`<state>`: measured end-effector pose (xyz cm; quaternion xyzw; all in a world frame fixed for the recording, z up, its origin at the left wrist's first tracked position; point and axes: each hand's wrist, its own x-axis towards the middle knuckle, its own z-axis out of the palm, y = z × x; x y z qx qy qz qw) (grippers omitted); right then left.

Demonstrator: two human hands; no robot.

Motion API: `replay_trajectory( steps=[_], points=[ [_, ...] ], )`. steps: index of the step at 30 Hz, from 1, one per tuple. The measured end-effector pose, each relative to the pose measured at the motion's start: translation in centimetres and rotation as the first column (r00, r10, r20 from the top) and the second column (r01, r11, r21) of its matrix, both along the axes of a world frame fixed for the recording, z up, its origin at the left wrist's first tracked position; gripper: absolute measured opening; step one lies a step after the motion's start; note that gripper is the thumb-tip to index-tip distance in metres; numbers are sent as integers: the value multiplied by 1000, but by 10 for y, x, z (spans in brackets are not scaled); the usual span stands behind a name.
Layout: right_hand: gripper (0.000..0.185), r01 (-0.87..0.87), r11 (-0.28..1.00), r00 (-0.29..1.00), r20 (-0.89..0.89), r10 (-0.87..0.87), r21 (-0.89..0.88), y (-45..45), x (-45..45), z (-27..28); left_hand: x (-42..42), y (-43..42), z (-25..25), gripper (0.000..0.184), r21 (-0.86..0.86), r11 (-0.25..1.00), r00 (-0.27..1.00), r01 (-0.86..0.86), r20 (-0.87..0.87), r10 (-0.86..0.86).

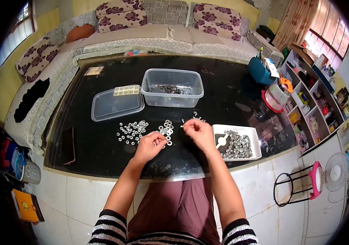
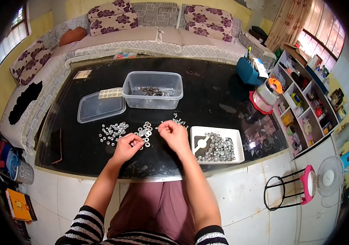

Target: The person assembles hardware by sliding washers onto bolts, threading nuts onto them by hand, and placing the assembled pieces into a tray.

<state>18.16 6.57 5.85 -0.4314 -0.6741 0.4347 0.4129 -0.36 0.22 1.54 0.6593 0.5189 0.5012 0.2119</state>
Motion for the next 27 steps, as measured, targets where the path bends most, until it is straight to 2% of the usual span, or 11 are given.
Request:
replay_trajectory(
  steps=[1,2,4,5,7,13,17,22,27],
  points=[
    [10,34,998,992,120,-41,59,6,2,7,0,0,0,5,-6,1000,1000,-3,-1,3],
    [10,34,998,992,122,-41,60,14,4,9,0,0,0,5,-5,1000,1000,-3,1,3],
    [14,-11,988,921,385,-50,156,29,5,6,0,0,0,5,6,1000,1000,2,11,-2],
    [14,-11,988,921,385,-50,157,33,5,4,0,0,0,5,7,1000,1000,2,11,-2],
    [13,-86,982,825,565,-25,170,41,4,0,0,0,0,4,-34,999,998,21,64,-18],
    [14,-111,977,677,734,-59,181,52,0,-8,0,1,-2,5,-23,1000,998,5,56,-4],
    [15,-119,973,662,747,-69,195,53,2,-9,0,2,-4,5,-26,1000,999,13,52,-12],
    [17,-76,947,789,599,-134,312,42,17,6,0,0,0,4,-30,999,998,14,63,-12],
    [17,22,950,850,495,-181,310,16,68,26,1,1,-3,5,-44,999,996,25,84,-21]
  ],
)
